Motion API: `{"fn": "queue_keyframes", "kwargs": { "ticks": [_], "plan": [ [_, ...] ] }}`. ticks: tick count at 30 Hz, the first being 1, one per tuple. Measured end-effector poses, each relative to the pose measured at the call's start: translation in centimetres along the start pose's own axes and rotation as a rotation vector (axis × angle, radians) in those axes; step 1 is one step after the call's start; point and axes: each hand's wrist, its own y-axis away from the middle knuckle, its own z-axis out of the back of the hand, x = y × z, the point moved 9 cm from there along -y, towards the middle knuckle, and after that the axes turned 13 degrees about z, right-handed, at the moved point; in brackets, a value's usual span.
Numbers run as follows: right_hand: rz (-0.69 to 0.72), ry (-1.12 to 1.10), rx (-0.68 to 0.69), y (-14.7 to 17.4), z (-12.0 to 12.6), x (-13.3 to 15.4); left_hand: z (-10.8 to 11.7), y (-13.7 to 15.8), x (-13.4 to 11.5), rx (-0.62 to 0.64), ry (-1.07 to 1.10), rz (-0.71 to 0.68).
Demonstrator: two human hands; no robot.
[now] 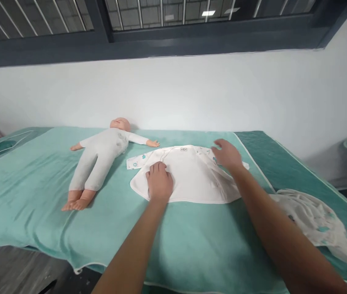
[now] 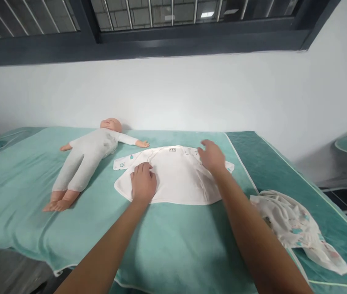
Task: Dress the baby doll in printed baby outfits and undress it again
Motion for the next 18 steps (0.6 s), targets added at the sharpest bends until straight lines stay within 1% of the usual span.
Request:
{"fn": "queue_keyframes", "kwargs": {
  "ticks": [1, 2, 3, 4, 6, 8, 10, 11, 13, 16, 18],
  "plan": [
    [-0.098, 0.157, 0.021, 0.6, 1.1, -2.6, -0.1, 0.0, 0.0, 0.003, 0.001, -0.002],
    [-0.209, 0.259, 0.052, 1.5, 1.9, -5.0, -0.1, -0.1, -0.1, 0.002, 0.002, -0.005],
    [-0.309, 0.31, 0.08, 2.5, 2.5, -7.1, -0.2, -0.1, -0.1, 0.001, 0.003, -0.009],
    [-0.369, 0.329, 0.099, 3.3, 2.9, -8.5, -0.2, -0.1, -0.1, -0.002, 0.004, -0.014],
    [-0.441, 0.306, 0.145, 4.5, 2.9, -10.1, -0.2, -0.2, -0.1, -0.006, 0.007, -0.02],
    [-0.458, 0.279, 0.176, 4.8, 2.6, -10.6, -0.3, -0.3, -0.1, -0.006, 0.013, -0.021],
    [-0.479, 0.249, 0.152, 4.7, 2.5, -10.9, -0.3, -0.4, -0.1, 0.001, 0.019, -0.025],
    [-0.48, 0.215, 0.111, 4.6, 2.5, -11.1, -0.3, -0.4, -0.1, 0.005, 0.022, -0.027],
    [-0.449, 0.082, -0.026, 4.2, 2.8, -11.4, -0.4, -0.4, -0.1, 0.01, 0.024, -0.033],
    [-0.302, -0.136, -0.35, 3.7, 4.5, -11.5, -0.4, -0.4, -0.2, 0.009, 0.025, -0.043],
    [-0.223, -0.175, -0.532, 4.0, 5.7, -11.5, -0.4, -0.4, -0.3, 0.013, 0.025, -0.049]
  ]
}}
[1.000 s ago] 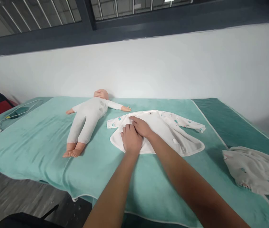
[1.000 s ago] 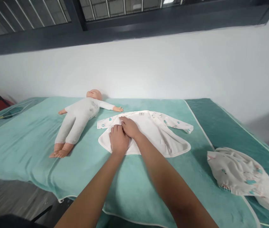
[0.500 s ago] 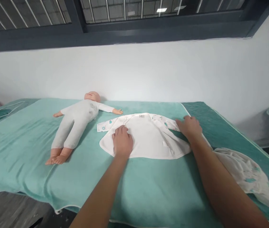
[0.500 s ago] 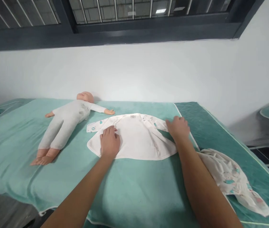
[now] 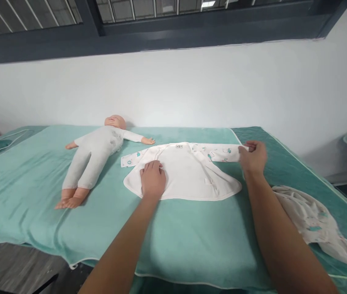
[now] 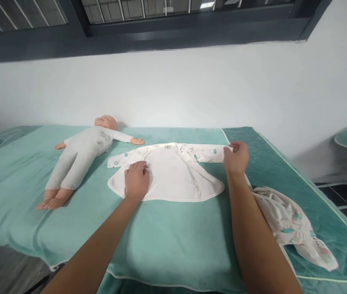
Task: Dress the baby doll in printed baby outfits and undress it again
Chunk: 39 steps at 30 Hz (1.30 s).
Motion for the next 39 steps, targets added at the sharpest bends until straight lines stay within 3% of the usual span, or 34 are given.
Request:
{"fn": "queue_keyframes", "kwargs": {
  "ticks": [2, 5, 11, 13, 25, 28, 31, 34, 36, 39],
  "plan": [
    [0.052, 0.016, -0.071, -0.1, 0.5, 0.2, 0.0, 0.0, 0.0, 0.003, 0.002, -0.006],
    [0.087, 0.125, -0.039, 0.0, 0.1, 0.1, 0.0, 0.0, 0.0, 0.0, 0.005, -0.011],
    [-0.149, 0.248, 0.143, 1.3, -1.5, -2.8, 0.0, 0.0, 0.0, -0.005, 0.002, -0.02],
    [-0.158, 0.246, 0.171, 1.5, -1.8, -3.0, 0.0, 0.0, 0.0, 0.001, 0.001, -0.02],
    [-0.041, 0.18, 0.09, 0.8, -1.2, -2.0, -0.1, 0.0, 0.0, 0.026, -0.007, -0.015],
    [0.09, 0.217, 0.084, 1.1, -1.2, 0.4, -0.1, 0.0, 0.0, 0.031, -0.005, -0.014],
    [0.332, 0.121, 0.256, 2.2, -3.7, 4.6, -0.1, 0.0, -0.1, 0.035, -0.006, -0.012],
    [0.452, 0.016, 0.608, 4.9, -7.8, 7.1, -0.1, 0.0, -0.1, 0.035, -0.013, -0.012],
    [0.497, 0.074, 0.798, 6.6, -9.7, 7.3, -0.1, 0.0, -0.1, 0.029, -0.014, -0.011],
    [0.47, 0.266, 0.852, 6.6, -10.1, 5.3, -0.1, 0.0, -0.2, 0.021, -0.014, -0.016]
  ]
}}
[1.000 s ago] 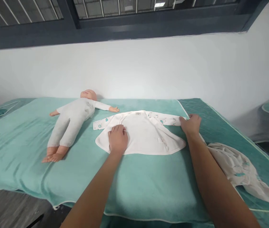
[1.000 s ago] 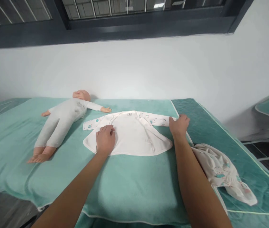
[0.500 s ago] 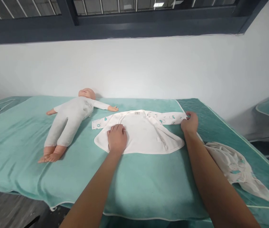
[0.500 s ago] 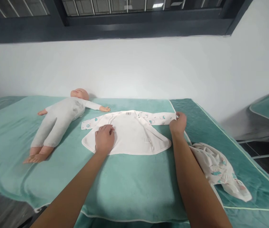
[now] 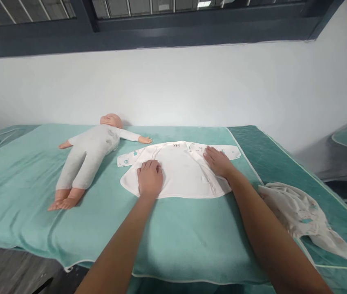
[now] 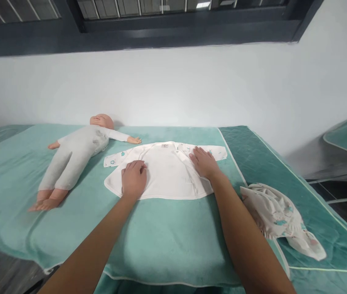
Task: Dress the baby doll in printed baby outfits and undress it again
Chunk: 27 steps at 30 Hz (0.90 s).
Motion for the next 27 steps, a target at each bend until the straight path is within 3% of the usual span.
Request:
{"fn": "queue_keyframes", "kwargs": {
  "ticks": [4, 7, 13, 16, 19, 23, 27],
  "plan": [
    [-0.207, 0.093, -0.032, 1.2, 0.9, -3.9, 0.1, 0.1, 0.0, -0.01, 0.004, -0.006],
    [-0.284, 0.098, -0.089, 1.9, 1.9, -5.0, 0.1, 0.1, 0.1, -0.014, 0.006, -0.009],
    [-0.102, -0.16, -0.22, 0.9, 3.6, -0.7, 0.0, 0.0, 0.1, -0.002, 0.008, -0.003],
    [-0.007, -0.258, -0.193, 0.2, 3.5, 2.2, -0.1, 0.0, 0.0, 0.002, 0.0, -0.001],
    [0.002, -0.161, -0.126, -0.6, 3.2, 4.1, -0.1, 0.1, 0.0, -0.003, -0.014, 0.001],
    [-0.061, -0.165, -0.113, -1.5, 3.1, 4.0, 0.0, 0.2, -0.2, -0.013, -0.031, -0.004],
    [-0.228, -0.295, -0.308, -1.1, 3.9, 1.2, 0.1, 0.3, -0.2, -0.021, -0.03, -0.015]
  ]
}}
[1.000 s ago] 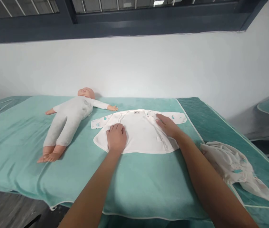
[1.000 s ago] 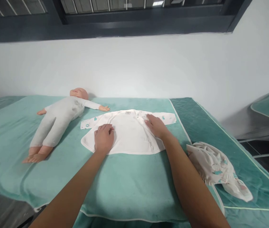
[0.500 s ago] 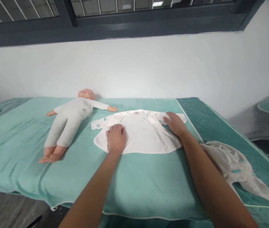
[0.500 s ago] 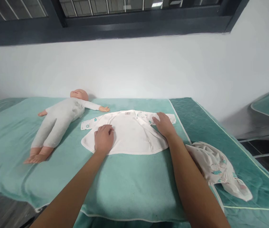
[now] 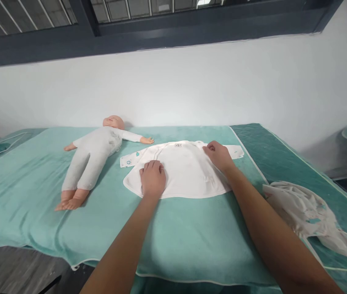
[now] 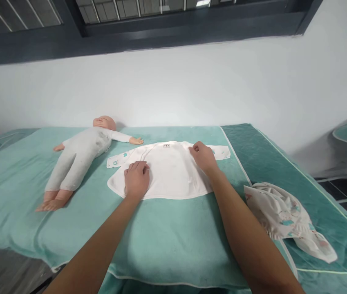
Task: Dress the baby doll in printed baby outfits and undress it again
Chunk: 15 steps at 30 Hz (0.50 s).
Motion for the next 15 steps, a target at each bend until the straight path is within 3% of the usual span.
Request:
{"fn": "queue_keyframes", "kwargs": {
  "ticks": [5, 12, 15],
  "plan": [
    [-0.103, -0.013, -0.035, 0.3, 0.6, -2.3, -0.2, -0.1, 0.1, 0.01, -0.012, 0.015],
    [-0.013, -0.115, -0.069, 1.1, 1.4, -0.4, -0.2, -0.1, 0.1, 0.025, -0.007, 0.011],
    [-0.056, -0.158, -0.051, 1.2, 1.1, -0.5, -0.1, 0.1, -0.2, 0.013, -0.018, -0.004]
  ]
}}
